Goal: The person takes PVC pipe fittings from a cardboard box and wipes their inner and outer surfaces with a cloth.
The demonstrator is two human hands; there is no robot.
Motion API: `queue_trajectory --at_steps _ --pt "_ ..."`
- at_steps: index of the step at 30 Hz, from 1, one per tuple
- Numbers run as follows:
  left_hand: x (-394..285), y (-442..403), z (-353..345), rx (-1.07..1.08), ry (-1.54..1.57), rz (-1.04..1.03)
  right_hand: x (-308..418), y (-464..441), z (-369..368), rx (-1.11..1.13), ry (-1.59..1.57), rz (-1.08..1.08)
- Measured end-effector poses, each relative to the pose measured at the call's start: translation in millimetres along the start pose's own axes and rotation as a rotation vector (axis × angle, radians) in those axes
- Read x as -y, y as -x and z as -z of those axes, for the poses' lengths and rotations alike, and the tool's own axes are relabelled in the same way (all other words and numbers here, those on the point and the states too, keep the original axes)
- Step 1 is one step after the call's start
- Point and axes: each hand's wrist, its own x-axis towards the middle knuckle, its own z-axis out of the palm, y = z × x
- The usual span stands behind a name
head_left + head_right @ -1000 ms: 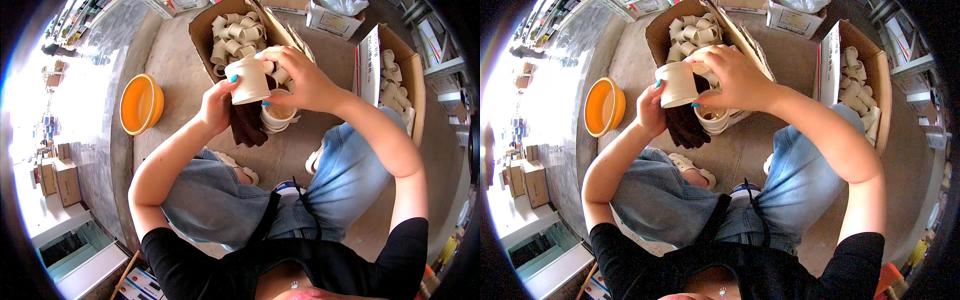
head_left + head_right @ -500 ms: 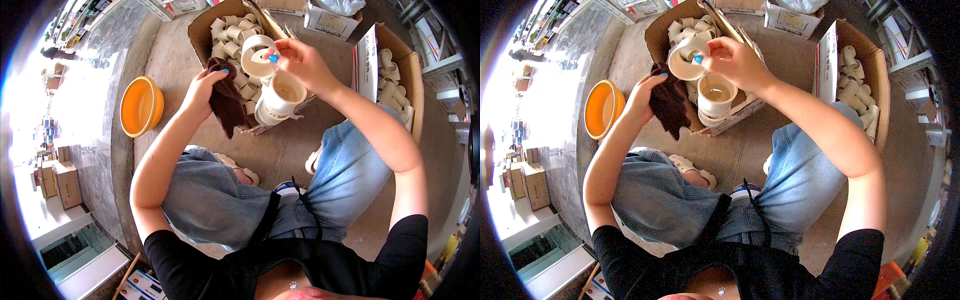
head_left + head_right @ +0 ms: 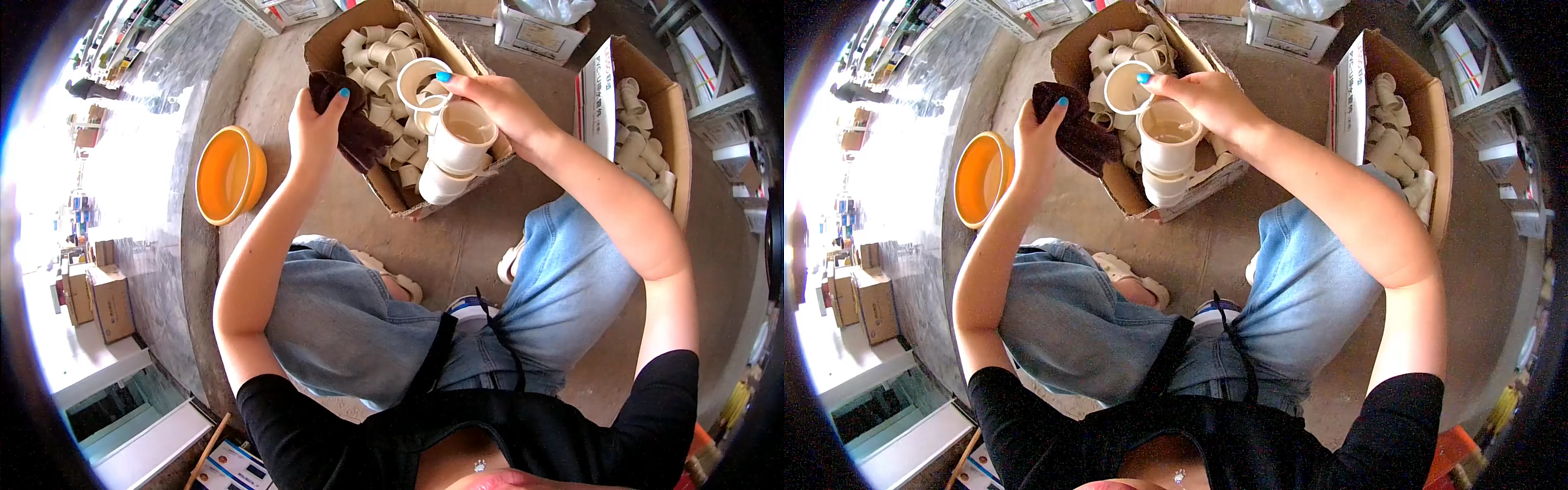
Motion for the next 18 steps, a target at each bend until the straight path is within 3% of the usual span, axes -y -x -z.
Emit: queue_trajectory --at_steps 8,14,18 --pt "-19 11 -14 -0.068 -0.065 -0.175 -4 -3 0 -0.028 0.053 0.029" --pt "-59 39 -24 -0.057 0.15 -0.304 7 14 -17 -0.181 0.39 0.442" --pt "-63 60 -27 0.013 0.012 -0.309 9 19 -18 -0.223 0.54 0.606"
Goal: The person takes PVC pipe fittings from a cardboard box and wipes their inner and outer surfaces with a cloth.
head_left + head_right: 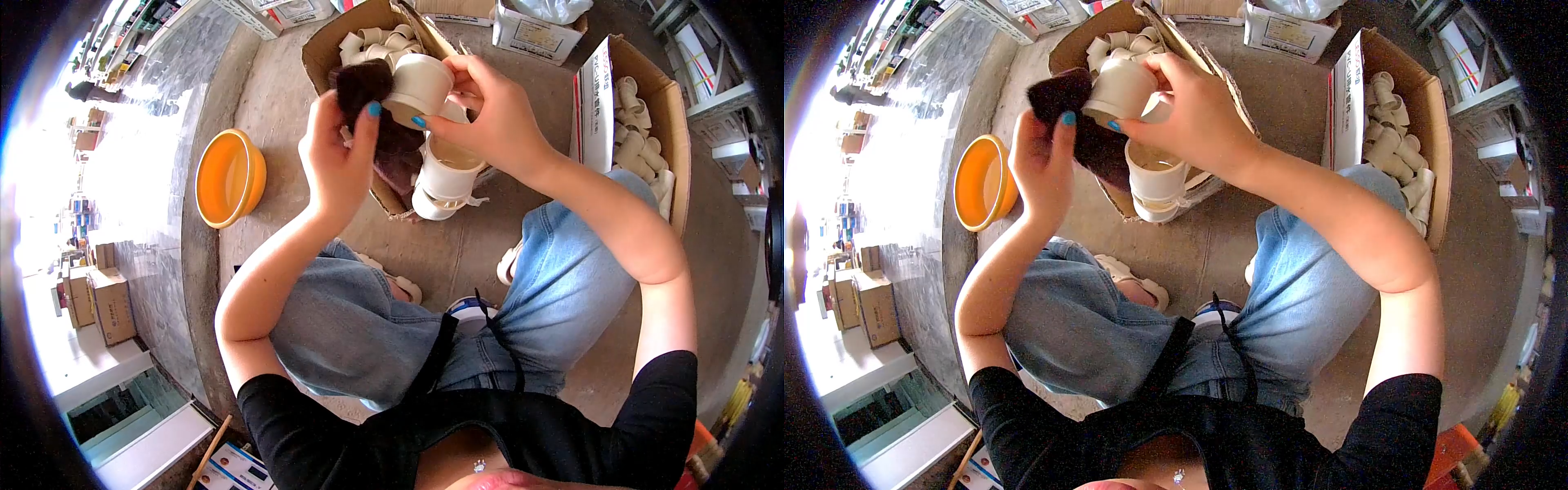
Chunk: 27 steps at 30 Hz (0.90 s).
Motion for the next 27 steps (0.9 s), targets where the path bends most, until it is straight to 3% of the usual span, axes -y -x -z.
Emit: queue_trajectory --at_steps 4,8,13,18,21,24,27 --pt "-9 0 -2 0.168 -0.61 -0.603 1 1 0 -0.025 0.064 0.045" --pt "10 7 -16 0.282 -0.59 -0.771 -2 9 -5 -0.022 0.173 0.115" --pt "8 4 -18 0.318 -0.476 -0.64 -8 7 -6 -0.043 0.17 0.178" --pt "15 3 -16 0.213 -0.11 -0.179 -8 12 -10 -0.014 0.025 0.137" --pt "14 6 -5 0.291 0.305 0.538 -2 14 -7 0.015 0.054 0.247" --pt "6 12 -9 0.232 0.793 0.679 -2 9 -7 0.041 0.093 0.356" --pt "4 9 -3 0.416 0.665 0.366 -8 1 -4 0.01 0.086 0.394"
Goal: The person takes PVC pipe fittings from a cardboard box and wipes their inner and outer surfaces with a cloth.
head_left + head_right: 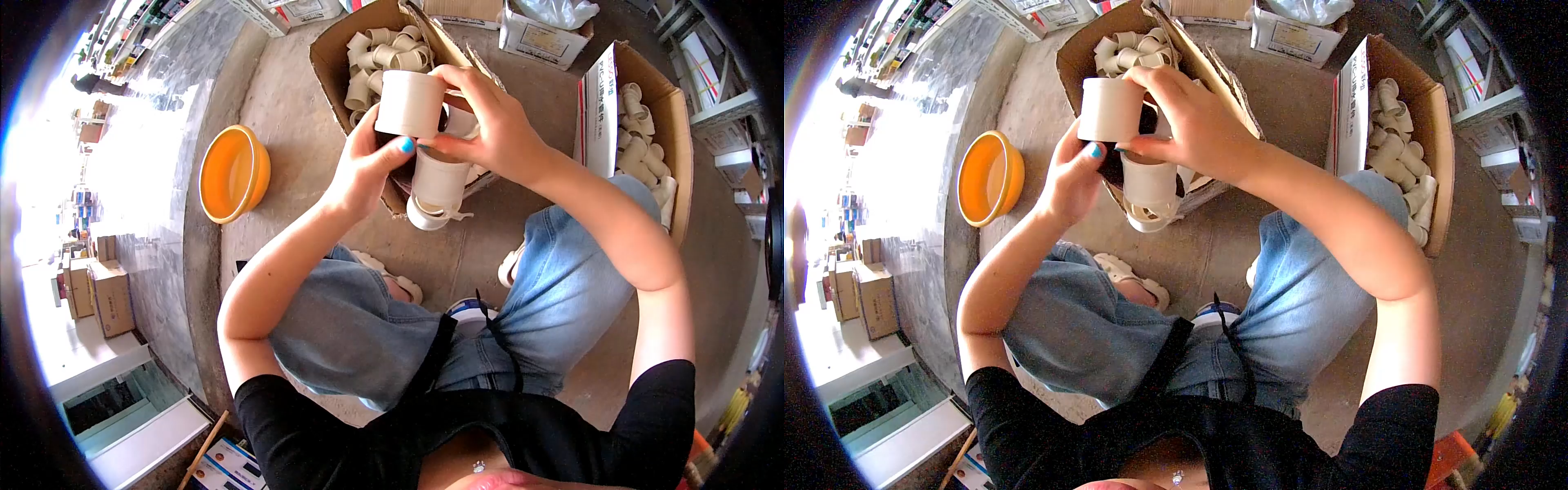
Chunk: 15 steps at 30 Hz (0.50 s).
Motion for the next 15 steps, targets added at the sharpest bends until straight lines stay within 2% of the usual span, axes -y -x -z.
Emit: queue_trajectory --at_steps 3,4,7,10,13,15 --pt "2 0 0 -0.11 -0.283 0.013 0 0 -1 0.006 0.018 0.005" --pt "0 1 -3 -0.129 -0.233 0.022 0 0 -1 0.006 0.033 0.01" --pt "1 2 -8 -0.193 -0.351 -0.08 2 0 1 0.002 0.083 0.005" --pt "16 0 -5 -0.233 -0.578 -0.284 1 4 1 -0.006 0.1 -0.052" --pt "9 -1 -7 -0.125 -1.07 -0.608 -1 5 -2 -0.005 0.079 -0.138" --pt "10 0 -8 -0.07 -1.085 -0.593 -2 5 -1 0.003 0.074 -0.18"
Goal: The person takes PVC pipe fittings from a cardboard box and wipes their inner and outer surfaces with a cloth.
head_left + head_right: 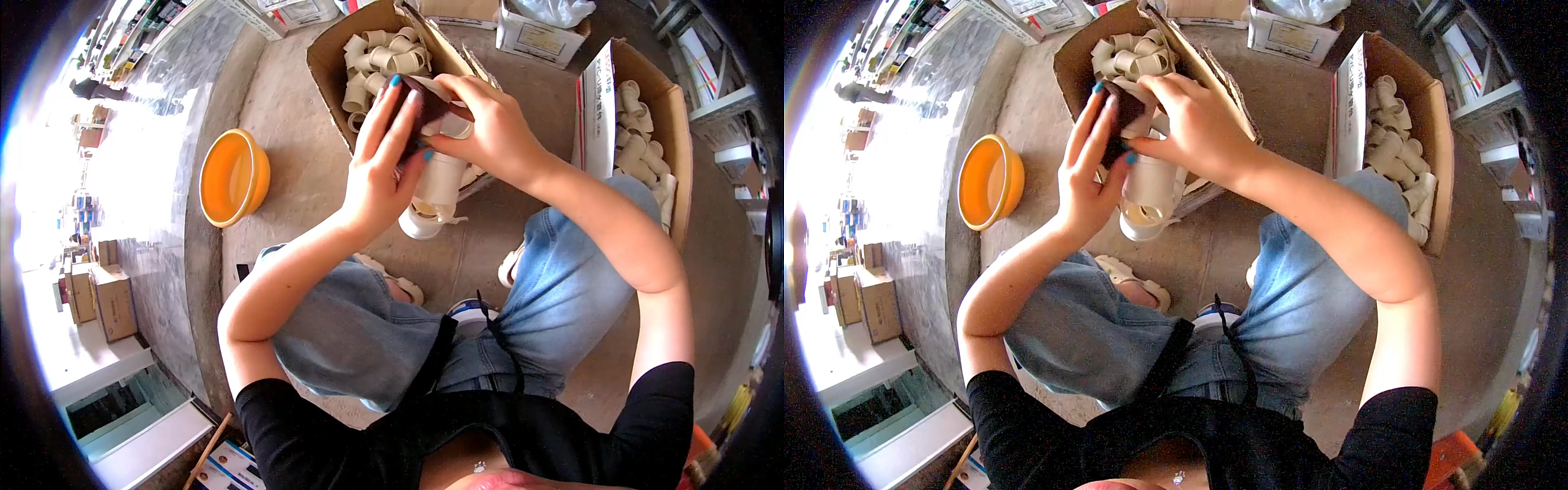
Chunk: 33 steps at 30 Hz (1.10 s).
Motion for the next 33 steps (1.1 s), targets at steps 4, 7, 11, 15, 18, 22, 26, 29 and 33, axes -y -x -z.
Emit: queue_trajectory --at_steps 4,7,11,15,18,22,26,29,33 --pt "-2 -3 2 0.043 -0.129 -0.078 2 1 3 0.042 0.053 -0.008" --pt "-7 -14 2 -0.032 0.076 0.15 2 -3 0 0.019 0.035 0.01" --pt "9 -23 11 -0.042 0.335 0.363 2 0 -2 0.05 0.097 0.097" --pt "16 -24 19 0.076 0.902 0.769 1 0 0 0.104 0.067 0.221" --pt "19 -19 18 0.108 1.089 0.875 -5 -2 -2 0.146 0.026 0.302" --pt "13 -23 6 0.005 0.895 0.806 -10 -5 -8 0.188 0.069 0.31" --pt "33 -22 -6 -0.102 0.71 0.894 7 -9 -20 0.196 0.113 0.095" --pt "41 -25 -13 -0.124 0.589 0.823 12 -12 -21 0.162 0.196 0.104" --pt "25 -37 -5 -0.166 0.936 0.961 7 -19 -13 0.134 0.106 0.15"
